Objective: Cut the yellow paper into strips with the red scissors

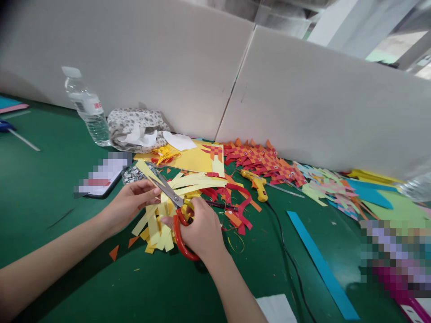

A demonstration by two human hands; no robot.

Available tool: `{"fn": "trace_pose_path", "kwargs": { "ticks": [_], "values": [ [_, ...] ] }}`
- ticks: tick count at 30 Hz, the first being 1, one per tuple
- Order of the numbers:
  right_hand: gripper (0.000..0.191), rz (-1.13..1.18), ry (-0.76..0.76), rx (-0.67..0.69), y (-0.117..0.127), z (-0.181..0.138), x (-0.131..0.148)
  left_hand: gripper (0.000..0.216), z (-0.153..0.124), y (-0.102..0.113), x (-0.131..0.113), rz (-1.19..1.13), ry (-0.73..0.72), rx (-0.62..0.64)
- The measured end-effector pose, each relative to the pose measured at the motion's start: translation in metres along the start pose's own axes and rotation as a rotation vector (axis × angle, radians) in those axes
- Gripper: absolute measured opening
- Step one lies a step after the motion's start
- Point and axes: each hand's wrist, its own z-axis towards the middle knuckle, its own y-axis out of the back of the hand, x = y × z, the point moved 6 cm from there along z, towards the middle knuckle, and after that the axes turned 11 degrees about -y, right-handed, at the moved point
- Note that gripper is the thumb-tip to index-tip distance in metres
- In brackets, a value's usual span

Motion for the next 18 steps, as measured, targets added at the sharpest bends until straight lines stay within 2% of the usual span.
{"fn": "trace_pose_path", "kwargs": {
  "ticks": [11,18],
  "values": [
    [0.04,0.027,0.022,-0.029,0.0028,0.0004,0.0021,0.012,-0.0015,-0.0015,-0.0006,-0.014,0.018,-0.019],
    [0.042,0.092,-0.028,-0.03,0.0023,0.001,-0.0009,0.013,-0.0013,-0.0014,0.0009,0.016,0.017,0.012]
  ]
}}
